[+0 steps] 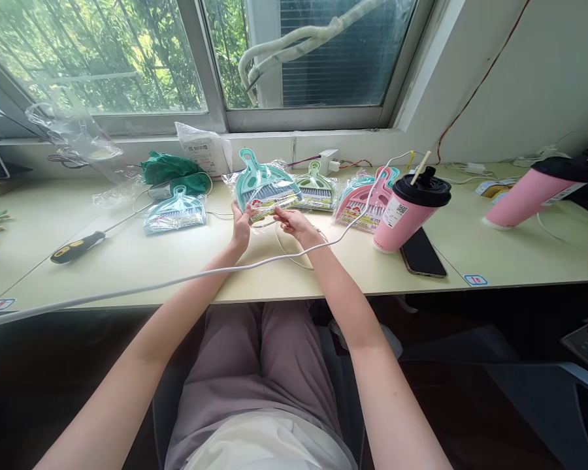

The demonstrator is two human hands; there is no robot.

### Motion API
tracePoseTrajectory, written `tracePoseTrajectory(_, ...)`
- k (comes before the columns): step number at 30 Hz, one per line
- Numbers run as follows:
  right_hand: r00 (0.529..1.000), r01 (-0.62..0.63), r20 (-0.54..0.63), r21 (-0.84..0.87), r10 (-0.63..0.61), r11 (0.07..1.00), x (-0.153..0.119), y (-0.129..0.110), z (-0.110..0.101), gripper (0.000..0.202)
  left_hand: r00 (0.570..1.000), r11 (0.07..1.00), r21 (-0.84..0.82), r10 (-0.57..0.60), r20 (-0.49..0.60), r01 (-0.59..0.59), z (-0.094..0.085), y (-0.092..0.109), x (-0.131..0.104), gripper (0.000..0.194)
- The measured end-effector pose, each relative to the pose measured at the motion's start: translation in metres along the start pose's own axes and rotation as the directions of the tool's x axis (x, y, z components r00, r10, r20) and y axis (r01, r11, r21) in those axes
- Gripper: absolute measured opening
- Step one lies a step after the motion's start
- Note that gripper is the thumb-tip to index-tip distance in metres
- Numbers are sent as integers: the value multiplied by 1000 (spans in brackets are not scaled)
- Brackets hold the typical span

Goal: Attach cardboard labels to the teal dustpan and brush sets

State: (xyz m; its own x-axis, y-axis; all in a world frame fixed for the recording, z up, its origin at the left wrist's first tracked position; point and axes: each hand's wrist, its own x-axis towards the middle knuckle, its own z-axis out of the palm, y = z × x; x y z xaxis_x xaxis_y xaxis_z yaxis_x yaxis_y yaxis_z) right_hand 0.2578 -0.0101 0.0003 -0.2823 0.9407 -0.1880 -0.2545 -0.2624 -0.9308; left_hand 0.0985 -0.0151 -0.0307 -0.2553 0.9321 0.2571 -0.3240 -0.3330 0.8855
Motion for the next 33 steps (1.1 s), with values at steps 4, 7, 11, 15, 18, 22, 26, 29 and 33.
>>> tracePoseTrajectory(4,991,84,-91,-124,-96,989,6,8,1,25,999,999,26,30,-18,-30,5,4,-5,51)
tracePoseTrajectory(7,988,45,-137,-191,-72,981,9,10,1,35,996,996,51,78,-32,-76,7,7,-9,52)
tracePoseTrajectory(11,988,-65,-152,-220,31,973,11,11,4,48,994,993,63,106,-36,-103,10,13,-15,51)
tracePoseTrajectory(15,988,-33,-150,-81,20,996,9,12,9,31,996,993,86,83,-32,-80,11,17,-16,50)
tracePoseTrajectory(18,984,62,-171,44,-54,997,7,13,11,17,995,992,96,80,56,-85,10,15,-15,64)
tracePoseTrajectory(22,963,128,-250,94,-101,987,7,15,9,21,978,981,135,119,171,-143,8,10,-14,102)
tracePoseTrajectory(26,951,132,-291,80,-103,988,7,17,9,21,980,973,187,102,170,-134,6,8,-14,106)
tracePoseTrajectory(29,953,104,-290,50,-86,993,6,17,10,23,990,979,183,68,125,-90,6,9,-15,96)
tracePoseTrajectory(33,963,61,-264,49,-46,997,6,16,11,33,989,986,166,-34,142,10,6,10,-16,89)
